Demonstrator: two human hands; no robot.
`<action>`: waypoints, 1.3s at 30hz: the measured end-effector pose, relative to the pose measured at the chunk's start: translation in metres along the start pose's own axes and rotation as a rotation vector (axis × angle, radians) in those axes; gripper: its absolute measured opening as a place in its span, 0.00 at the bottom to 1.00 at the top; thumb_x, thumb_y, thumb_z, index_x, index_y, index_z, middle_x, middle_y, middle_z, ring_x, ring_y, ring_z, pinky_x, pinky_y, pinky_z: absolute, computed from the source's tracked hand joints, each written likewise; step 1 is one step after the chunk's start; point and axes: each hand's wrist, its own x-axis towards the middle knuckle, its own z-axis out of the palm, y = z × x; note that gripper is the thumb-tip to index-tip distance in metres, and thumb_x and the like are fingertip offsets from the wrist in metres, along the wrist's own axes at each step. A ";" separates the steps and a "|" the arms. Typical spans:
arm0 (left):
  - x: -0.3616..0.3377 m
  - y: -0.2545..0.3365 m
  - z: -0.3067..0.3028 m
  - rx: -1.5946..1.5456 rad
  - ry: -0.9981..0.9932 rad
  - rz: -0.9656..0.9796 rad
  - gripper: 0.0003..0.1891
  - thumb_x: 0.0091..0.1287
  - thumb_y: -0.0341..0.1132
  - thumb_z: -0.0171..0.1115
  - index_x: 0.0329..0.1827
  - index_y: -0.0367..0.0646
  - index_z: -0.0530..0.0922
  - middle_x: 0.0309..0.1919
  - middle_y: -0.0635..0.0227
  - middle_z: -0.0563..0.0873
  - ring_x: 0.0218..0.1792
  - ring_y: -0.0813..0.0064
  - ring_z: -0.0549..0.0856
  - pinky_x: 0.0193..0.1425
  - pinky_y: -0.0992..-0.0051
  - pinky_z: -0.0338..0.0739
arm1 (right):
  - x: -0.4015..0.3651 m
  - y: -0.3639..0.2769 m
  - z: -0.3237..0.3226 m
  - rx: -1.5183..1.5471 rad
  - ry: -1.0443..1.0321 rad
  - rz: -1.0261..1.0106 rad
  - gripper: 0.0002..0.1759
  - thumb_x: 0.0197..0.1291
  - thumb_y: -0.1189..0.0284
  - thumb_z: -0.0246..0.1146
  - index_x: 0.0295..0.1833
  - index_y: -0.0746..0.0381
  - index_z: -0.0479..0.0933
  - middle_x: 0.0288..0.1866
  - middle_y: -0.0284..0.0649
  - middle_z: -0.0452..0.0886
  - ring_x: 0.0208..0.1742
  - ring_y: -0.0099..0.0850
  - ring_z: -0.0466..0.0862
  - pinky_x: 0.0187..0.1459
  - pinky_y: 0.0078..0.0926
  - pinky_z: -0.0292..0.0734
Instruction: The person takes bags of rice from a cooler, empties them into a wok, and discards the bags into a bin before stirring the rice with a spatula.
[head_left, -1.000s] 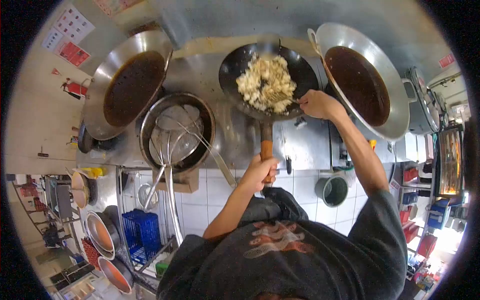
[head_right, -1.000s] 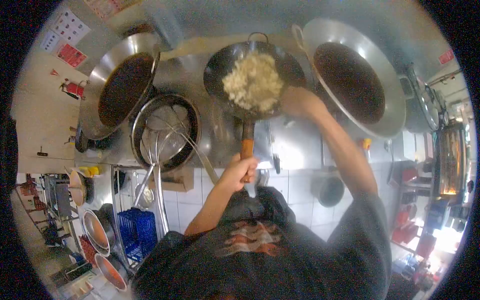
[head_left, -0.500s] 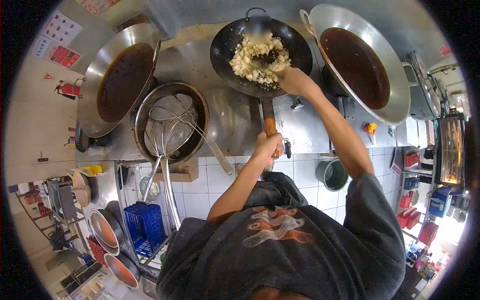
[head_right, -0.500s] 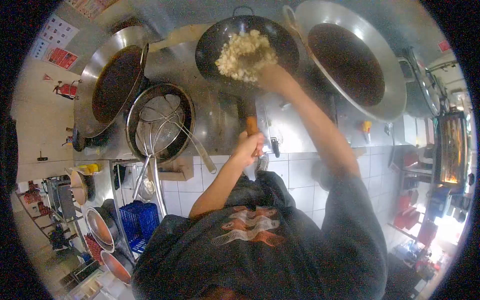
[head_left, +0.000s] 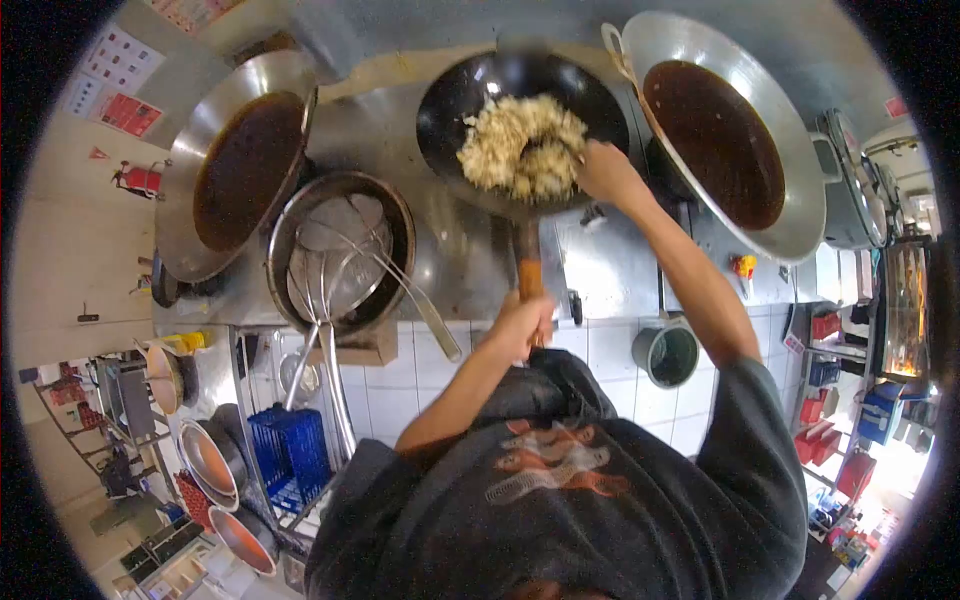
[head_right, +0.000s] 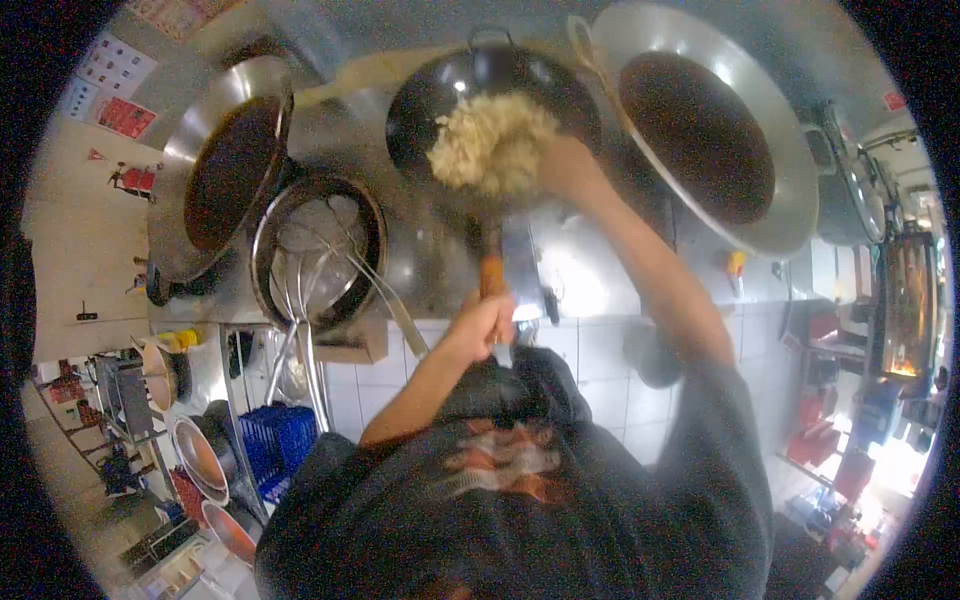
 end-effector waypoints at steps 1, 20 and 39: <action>0.011 -0.005 0.003 0.030 0.015 0.011 0.07 0.59 0.25 0.59 0.29 0.44 0.69 0.15 0.76 0.69 0.10 0.82 0.66 0.11 0.75 0.61 | 0.014 0.002 0.029 0.260 0.251 -0.013 0.13 0.58 0.70 0.56 0.41 0.65 0.82 0.40 0.59 0.82 0.44 0.55 0.82 0.48 0.47 0.77; 0.023 -0.016 0.003 0.004 0.010 0.031 0.11 0.57 0.23 0.61 0.35 0.46 0.68 0.17 0.77 0.69 0.14 0.84 0.69 0.13 0.77 0.63 | 0.045 0.008 0.026 0.147 -0.013 -0.023 0.19 0.61 0.65 0.56 0.53 0.65 0.80 0.47 0.59 0.81 0.50 0.52 0.82 0.53 0.43 0.75; -0.003 -0.010 -0.012 -0.062 -0.081 0.068 0.09 0.58 0.24 0.59 0.36 0.44 0.67 0.19 0.76 0.68 0.15 0.85 0.68 0.15 0.79 0.64 | -0.070 -0.003 -0.073 0.113 -0.136 -0.145 0.18 0.63 0.67 0.54 0.51 0.66 0.81 0.42 0.58 0.82 0.47 0.50 0.84 0.52 0.38 0.77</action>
